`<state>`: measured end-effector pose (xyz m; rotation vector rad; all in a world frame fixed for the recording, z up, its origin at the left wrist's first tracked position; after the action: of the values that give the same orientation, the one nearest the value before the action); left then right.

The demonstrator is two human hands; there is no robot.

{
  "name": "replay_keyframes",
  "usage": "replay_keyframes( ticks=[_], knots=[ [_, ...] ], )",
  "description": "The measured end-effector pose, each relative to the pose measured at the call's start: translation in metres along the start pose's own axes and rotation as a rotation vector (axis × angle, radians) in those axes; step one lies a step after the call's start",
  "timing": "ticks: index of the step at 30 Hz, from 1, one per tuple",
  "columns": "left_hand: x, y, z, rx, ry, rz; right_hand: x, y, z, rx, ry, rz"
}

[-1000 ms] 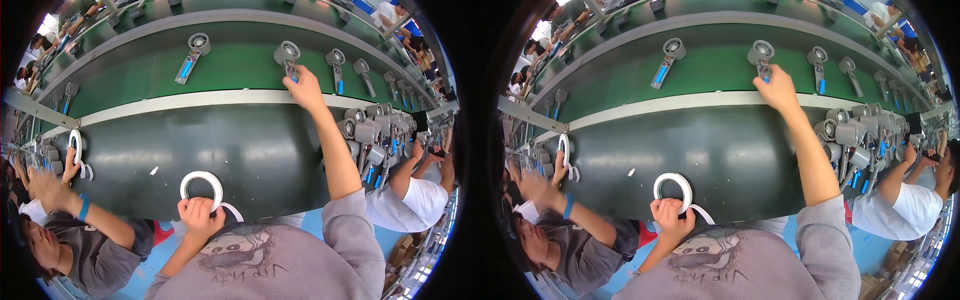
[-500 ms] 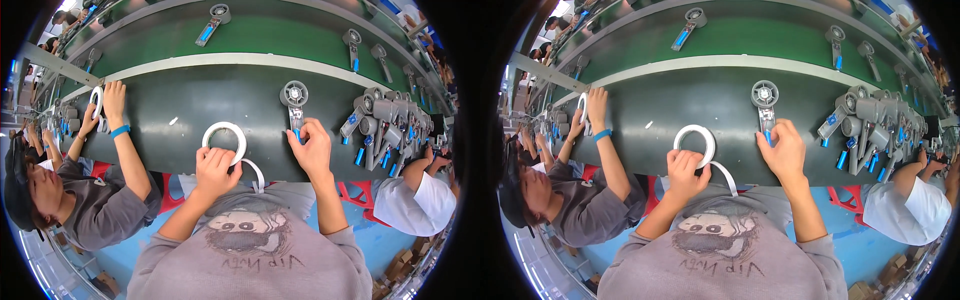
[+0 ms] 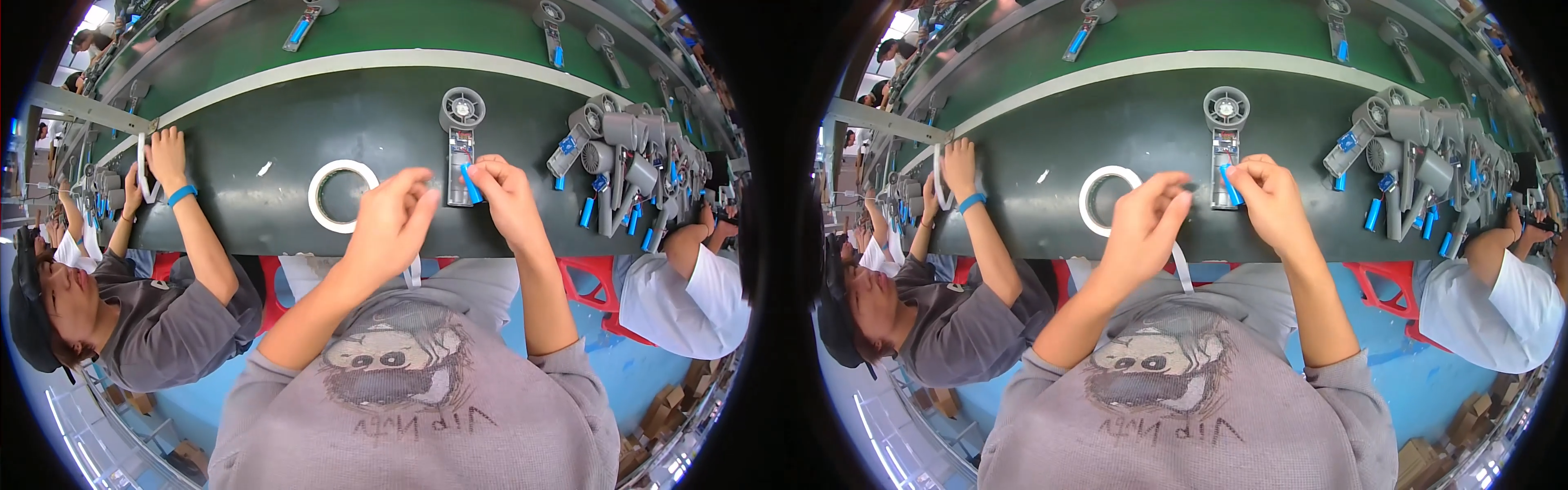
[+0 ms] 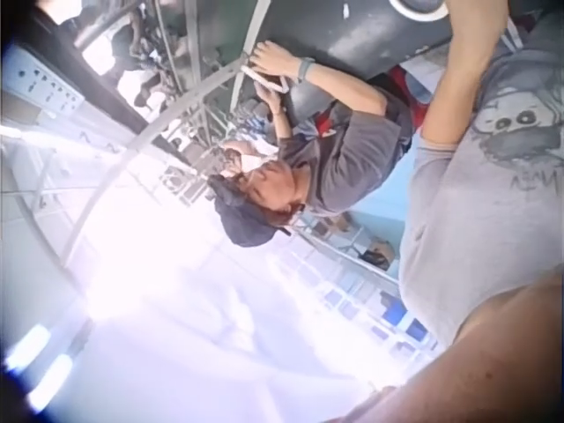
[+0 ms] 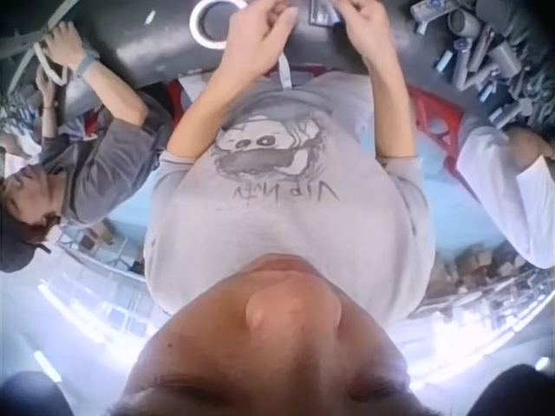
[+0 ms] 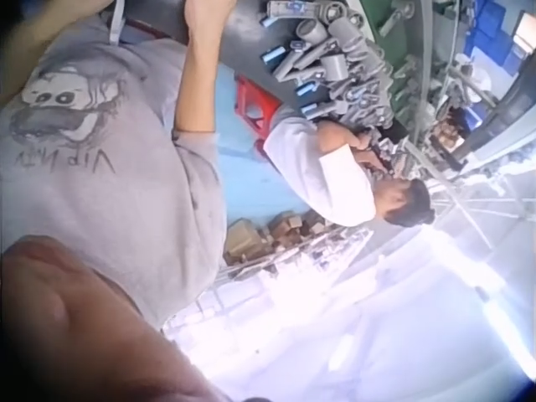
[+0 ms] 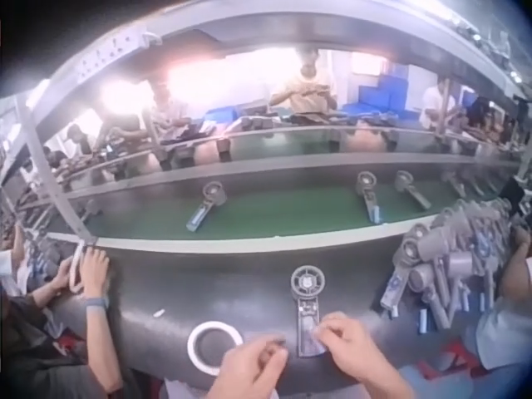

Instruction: The person assembles portable handheld fans by hand, taping internal electronic components and a battery into a fan blade unit, then fitting the assembled unit into a fan housing.

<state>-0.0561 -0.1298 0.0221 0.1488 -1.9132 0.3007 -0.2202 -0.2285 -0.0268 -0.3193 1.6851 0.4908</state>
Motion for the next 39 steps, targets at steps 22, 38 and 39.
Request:
replay_keyframes(
  ticks=[22,38,39],
  knots=[
    [-0.026,-0.026,0.052,-0.371,0.495,-0.568,-0.016,0.031,0.004,-0.122,-0.181,-0.111],
    [0.011,0.02,-0.05,-0.063,-0.623,0.12,-0.009,0.029,0.009,-0.154,0.03,-0.239],
    [0.011,0.028,-0.049,-0.099,-0.81,0.169,-0.011,0.029,0.01,-0.143,0.073,-0.272]
  ],
)
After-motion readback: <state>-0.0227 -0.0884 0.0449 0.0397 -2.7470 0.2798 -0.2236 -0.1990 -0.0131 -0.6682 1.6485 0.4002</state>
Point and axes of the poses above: each hand's wrist, its own y-axis away from the middle knuckle, its own z-axis out of the palm, x = y × z, the point moved 9 cm from there along -y, towards the middle knuckle, and after that the axes turned 2 degrees about -x, right-handed, at the moved point
